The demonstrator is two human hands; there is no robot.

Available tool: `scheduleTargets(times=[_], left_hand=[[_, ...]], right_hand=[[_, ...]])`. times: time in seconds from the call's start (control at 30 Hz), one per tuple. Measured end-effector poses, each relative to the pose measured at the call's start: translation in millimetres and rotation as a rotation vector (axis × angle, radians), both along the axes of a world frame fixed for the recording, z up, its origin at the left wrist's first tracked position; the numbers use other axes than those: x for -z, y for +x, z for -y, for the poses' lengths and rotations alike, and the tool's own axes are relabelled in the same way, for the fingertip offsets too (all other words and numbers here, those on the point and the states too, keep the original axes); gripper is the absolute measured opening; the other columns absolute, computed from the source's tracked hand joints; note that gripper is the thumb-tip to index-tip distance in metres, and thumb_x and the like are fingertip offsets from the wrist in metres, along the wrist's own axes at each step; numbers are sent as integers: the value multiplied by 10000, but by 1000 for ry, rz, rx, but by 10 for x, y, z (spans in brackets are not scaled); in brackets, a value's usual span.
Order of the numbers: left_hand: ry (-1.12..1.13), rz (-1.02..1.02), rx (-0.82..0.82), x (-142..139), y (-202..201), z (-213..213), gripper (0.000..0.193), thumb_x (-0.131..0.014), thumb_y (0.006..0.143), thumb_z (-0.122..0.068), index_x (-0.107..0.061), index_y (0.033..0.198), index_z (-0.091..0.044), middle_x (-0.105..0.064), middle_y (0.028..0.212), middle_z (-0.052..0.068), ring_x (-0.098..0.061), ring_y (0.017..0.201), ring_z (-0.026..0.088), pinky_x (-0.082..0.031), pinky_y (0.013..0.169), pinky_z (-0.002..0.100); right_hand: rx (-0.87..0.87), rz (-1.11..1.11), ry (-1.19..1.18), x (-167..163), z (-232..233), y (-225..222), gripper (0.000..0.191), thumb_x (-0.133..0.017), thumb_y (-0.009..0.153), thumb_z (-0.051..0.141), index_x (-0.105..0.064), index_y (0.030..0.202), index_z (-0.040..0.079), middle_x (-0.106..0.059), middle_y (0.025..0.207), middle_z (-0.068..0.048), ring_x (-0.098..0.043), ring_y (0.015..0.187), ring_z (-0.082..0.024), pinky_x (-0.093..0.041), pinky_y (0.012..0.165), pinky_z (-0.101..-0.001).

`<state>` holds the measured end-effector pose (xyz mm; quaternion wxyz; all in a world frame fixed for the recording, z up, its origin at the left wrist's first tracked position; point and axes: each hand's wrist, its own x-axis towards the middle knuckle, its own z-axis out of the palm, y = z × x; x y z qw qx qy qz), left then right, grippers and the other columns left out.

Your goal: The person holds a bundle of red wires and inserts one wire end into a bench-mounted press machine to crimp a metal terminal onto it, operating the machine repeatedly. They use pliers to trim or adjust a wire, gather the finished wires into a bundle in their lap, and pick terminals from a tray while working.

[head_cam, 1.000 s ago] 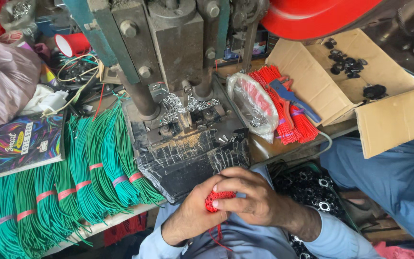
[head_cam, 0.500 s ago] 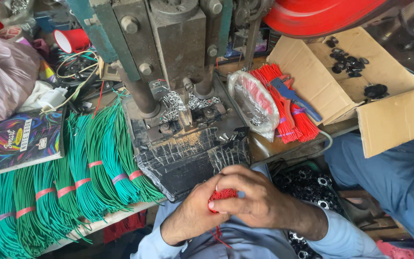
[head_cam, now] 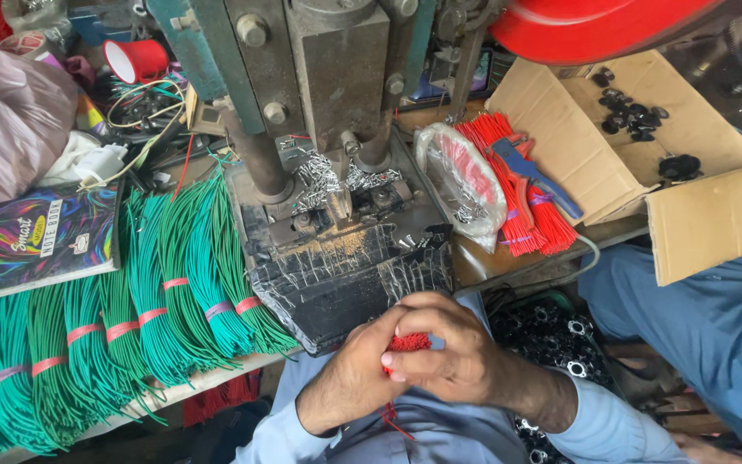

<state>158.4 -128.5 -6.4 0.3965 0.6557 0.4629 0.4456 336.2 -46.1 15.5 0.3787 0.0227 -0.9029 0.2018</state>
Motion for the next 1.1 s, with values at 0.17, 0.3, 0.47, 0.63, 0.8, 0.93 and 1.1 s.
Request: scheduleTargets(times=[0.17, 0.3, 0.47, 0.63, 0.8, 0.93, 1.1], left_hand=[[39, 14, -25, 20, 30, -22, 582, -741, 730, -53, -481, 1250, -19, -701, 1018, 201, -706, 1020, 425, -583, 825, 442], [-27, 20, -62, 9, 55, -2, 517, -744, 798, -92, -494, 1249, -52, -721, 1027, 183, -725, 1011, 411, -603, 785, 428], [54, 48, -61, -31, 54, 37, 432, -745, 838, -79, -538, 1216, -53, -732, 1032, 174, -742, 1000, 396, -614, 782, 425], [109, 22, -52, -55, 62, 44, 452, -700, 802, -16, -552, 1228, -54, -731, 1061, 171, -737, 1025, 391, -613, 810, 423], [92, 15, -72, -93, 97, 34, 484, -661, 783, 29, -549, 1245, -63, -731, 1062, 172, -736, 1038, 387, -612, 818, 425], [14, 22, -71, -140, 108, 38, 459, -719, 798, -15, -544, 1218, -76, -733, 1013, 162, -747, 993, 376, -614, 769, 422], [82, -18, -86, -165, 140, 51, 455, -732, 806, -24, -551, 1220, -78, -734, 1018, 161, -744, 988, 382, -612, 781, 424]], right_hand=[[27, 67, -295, -8, 22, 22, 424, -880, 800, 135, -668, 1165, 96, -620, 1160, -102, -631, 1172, -345, -537, 985, -449], [37, 49, -206, -92, 91, -11, 345, -849, 818, 82, -699, 1126, 124, -610, 1164, -115, -635, 1186, -346, -555, 972, -453], [102, 36, 131, -232, 131, -13, 376, -830, 807, 61, -704, 1156, 123, -626, 1154, -125, -634, 1189, -416, -596, 935, -501], [71, 95, 209, -259, 85, 33, 395, -830, 798, 81, -690, 1165, 121, -624, 1188, -139, -631, 1188, -444, -599, 932, -509], [11, 97, 207, -215, 2, 38, 457, -828, 754, 68, -654, 1173, 123, -618, 1194, -140, -631, 1167, -455, -593, 917, -512], [-38, -23, 71, -207, -23, 12, 458, -870, 797, 38, -645, 1185, 131, -600, 1157, -103, -645, 1171, -427, -603, 951, -513], [-56, -75, 52, -192, -8, 33, 433, -875, 806, 37, -646, 1165, 114, -607, 1143, -108, -646, 1161, -438, -598, 949, -532]])
